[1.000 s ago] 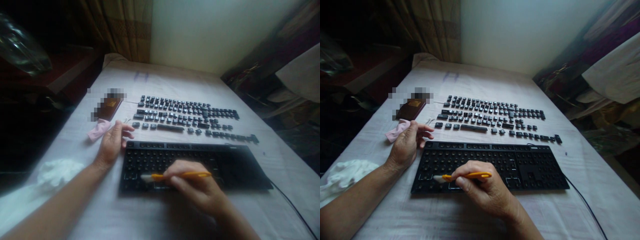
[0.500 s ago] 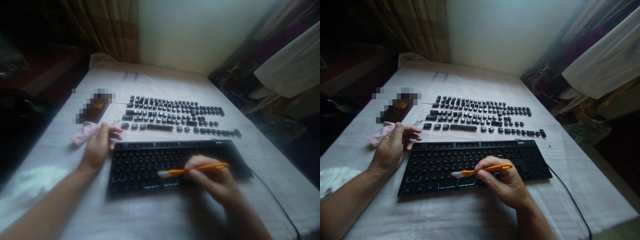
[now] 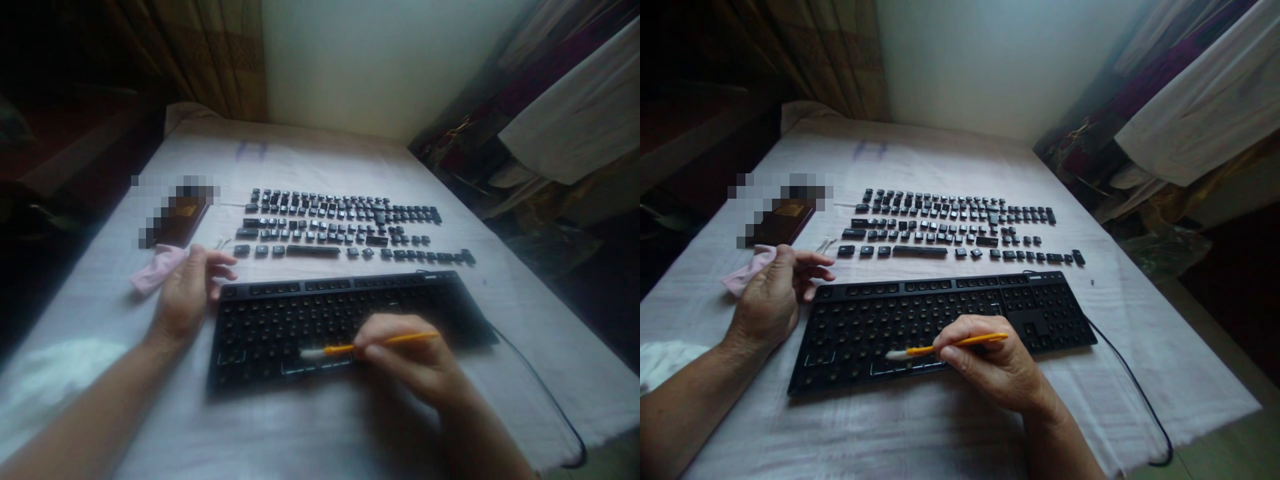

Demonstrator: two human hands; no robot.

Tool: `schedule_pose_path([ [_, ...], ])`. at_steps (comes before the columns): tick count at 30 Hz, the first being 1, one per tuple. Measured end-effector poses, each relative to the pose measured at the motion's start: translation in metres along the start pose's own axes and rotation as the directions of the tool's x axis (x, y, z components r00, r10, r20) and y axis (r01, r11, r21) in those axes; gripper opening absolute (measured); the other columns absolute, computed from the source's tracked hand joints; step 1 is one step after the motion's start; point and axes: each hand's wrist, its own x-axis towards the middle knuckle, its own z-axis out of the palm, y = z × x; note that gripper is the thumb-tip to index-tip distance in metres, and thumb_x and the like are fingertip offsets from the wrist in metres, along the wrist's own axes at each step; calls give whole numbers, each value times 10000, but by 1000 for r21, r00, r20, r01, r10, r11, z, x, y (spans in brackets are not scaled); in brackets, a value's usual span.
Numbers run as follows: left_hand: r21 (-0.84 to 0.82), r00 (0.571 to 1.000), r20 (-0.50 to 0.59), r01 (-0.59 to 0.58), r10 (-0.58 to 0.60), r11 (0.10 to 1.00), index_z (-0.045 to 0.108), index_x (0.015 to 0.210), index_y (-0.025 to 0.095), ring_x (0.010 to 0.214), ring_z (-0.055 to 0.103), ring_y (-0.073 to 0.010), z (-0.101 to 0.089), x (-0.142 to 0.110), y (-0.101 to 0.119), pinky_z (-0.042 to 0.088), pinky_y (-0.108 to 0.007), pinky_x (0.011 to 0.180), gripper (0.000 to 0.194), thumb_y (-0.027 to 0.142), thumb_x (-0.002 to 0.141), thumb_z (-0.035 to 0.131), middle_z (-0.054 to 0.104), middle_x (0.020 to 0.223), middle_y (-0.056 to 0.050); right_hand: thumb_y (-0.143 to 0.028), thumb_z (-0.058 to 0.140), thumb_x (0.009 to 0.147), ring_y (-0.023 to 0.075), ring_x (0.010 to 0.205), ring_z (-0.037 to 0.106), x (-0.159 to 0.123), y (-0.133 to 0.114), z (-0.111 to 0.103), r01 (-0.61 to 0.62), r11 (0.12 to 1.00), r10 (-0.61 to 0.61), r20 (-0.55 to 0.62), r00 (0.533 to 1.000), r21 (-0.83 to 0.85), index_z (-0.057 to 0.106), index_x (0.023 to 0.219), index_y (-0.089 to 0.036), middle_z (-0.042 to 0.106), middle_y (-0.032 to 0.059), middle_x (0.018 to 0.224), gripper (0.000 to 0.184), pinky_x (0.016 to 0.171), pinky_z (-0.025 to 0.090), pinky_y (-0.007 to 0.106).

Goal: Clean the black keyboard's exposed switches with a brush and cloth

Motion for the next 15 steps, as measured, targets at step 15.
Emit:
schedule_pose_path([
  [15,27,999,18,37,-38,999,664,861,182,607,579,-136,0,-1,4,328,-218,446,515,644,938,451,698,753,-52,-321,753,890,144,627,671,-12,3,-17,-136,983,175,-378,909,126,769,837,-239,716,4,700,99,600,557,237],
])
